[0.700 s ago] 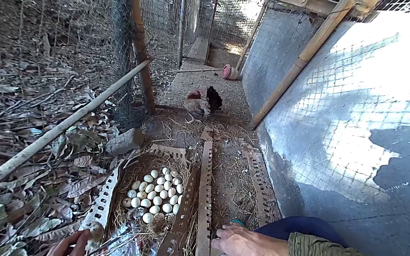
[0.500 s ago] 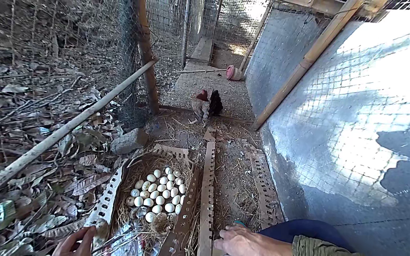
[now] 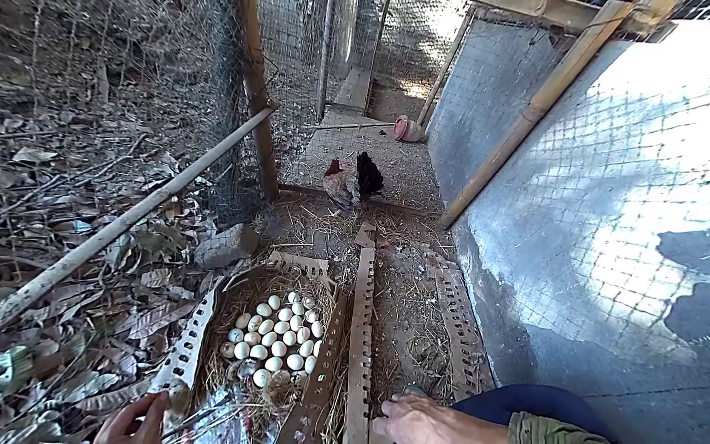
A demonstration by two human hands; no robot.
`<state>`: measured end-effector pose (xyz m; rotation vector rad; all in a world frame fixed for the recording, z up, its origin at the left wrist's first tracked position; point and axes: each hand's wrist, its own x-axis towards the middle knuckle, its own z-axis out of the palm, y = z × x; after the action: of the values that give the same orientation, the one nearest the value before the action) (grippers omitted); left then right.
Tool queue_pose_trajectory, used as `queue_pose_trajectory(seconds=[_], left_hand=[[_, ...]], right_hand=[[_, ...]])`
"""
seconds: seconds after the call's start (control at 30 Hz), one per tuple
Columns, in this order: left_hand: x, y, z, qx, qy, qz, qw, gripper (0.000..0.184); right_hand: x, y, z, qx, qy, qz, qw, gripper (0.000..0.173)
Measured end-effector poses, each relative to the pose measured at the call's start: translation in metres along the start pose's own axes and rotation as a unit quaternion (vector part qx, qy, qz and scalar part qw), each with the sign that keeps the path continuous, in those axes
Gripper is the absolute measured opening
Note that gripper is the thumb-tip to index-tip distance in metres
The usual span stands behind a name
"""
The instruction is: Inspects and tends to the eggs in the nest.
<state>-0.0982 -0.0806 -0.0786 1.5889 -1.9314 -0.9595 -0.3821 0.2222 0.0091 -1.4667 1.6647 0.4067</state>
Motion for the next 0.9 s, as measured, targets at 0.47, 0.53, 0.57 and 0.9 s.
queue_pose_trajectory(seconds=[0.47, 0.53, 0.57, 0.9], left_hand=[[0.0002, 0.0005, 0.0, 0.001, -0.007, 0.0, 1.0, 0.035], [0.0001, 0.0003, -0.0002, 0.003, -0.005, -0.005, 1.0, 0.036], [0.0003, 0.0001, 0.0005, 0.004, -0.003, -0.006, 1.0, 0.036], [-0.0013, 0.0016, 0.0016, -0.006, 0.003, -0.006, 1.0, 0.033]], right_hand=[[0.0002, -0.0001, 0.0012, -0.001, 0.001, -0.002, 1.0, 0.038], [0.0014, 0.0006, 0.0031, 0.007, 0.007, -0.001, 1.0, 0.038], [0.0021, 0.0009, 0.0036, 0.008, 0.006, 0.001, 1.0, 0.038], [0.0049, -0.0006, 0.0039, 0.009, -0.011, 0.01, 1.0, 0.038]])
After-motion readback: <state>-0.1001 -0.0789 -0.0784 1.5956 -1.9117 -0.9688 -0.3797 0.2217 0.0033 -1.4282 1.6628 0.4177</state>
